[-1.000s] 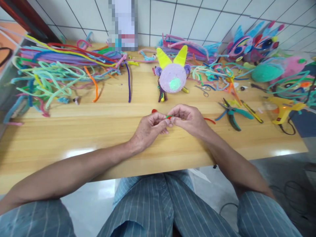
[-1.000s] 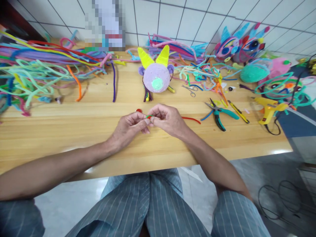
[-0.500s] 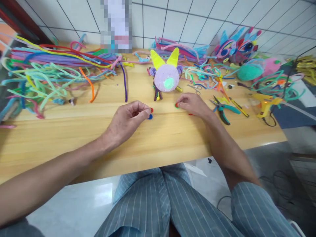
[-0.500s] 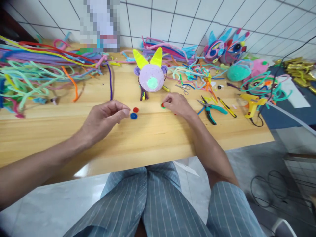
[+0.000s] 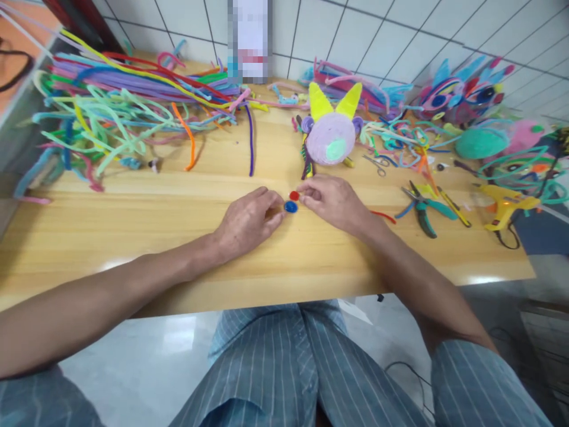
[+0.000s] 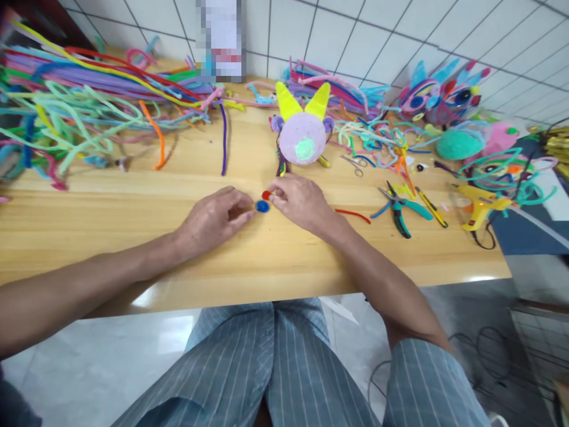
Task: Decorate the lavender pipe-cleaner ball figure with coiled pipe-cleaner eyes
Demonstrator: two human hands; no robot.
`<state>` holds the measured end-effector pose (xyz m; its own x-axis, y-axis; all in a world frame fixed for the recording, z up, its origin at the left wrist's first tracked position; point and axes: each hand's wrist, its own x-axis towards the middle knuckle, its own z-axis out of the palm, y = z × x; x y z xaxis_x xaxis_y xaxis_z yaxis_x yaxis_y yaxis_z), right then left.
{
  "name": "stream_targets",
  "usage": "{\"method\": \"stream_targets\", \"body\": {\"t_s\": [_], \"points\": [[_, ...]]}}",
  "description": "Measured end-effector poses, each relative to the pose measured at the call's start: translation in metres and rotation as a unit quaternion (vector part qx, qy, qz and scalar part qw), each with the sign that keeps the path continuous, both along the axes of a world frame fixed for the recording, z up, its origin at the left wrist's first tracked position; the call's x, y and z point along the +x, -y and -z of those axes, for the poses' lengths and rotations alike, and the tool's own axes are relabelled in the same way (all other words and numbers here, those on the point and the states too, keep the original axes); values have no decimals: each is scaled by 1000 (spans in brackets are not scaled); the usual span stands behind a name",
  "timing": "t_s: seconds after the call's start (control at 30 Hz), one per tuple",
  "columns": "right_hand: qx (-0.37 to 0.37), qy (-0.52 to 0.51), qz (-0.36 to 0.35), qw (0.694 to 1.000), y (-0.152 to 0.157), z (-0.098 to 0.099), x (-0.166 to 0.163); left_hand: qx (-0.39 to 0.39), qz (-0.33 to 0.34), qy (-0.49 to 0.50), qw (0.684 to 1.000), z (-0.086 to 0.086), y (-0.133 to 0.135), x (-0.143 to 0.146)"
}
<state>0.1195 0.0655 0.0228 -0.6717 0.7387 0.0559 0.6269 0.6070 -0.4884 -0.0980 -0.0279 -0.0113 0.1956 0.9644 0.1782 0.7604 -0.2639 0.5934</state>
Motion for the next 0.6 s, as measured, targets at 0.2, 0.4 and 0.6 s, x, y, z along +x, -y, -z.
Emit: {"method": "stream_targets", "body": {"t_s": [0.2,0.4,0.6], "points": [[10,19,9,1000,-2,12,-13,2,20,-100,995,-3,-7,9],[-111,-51,44,992,-4,9,3,-7,37,-119,992,-3,-12,13],[-93,-50,55,993,3,9,17,16,26,-56,998,3,-12,9]]}}
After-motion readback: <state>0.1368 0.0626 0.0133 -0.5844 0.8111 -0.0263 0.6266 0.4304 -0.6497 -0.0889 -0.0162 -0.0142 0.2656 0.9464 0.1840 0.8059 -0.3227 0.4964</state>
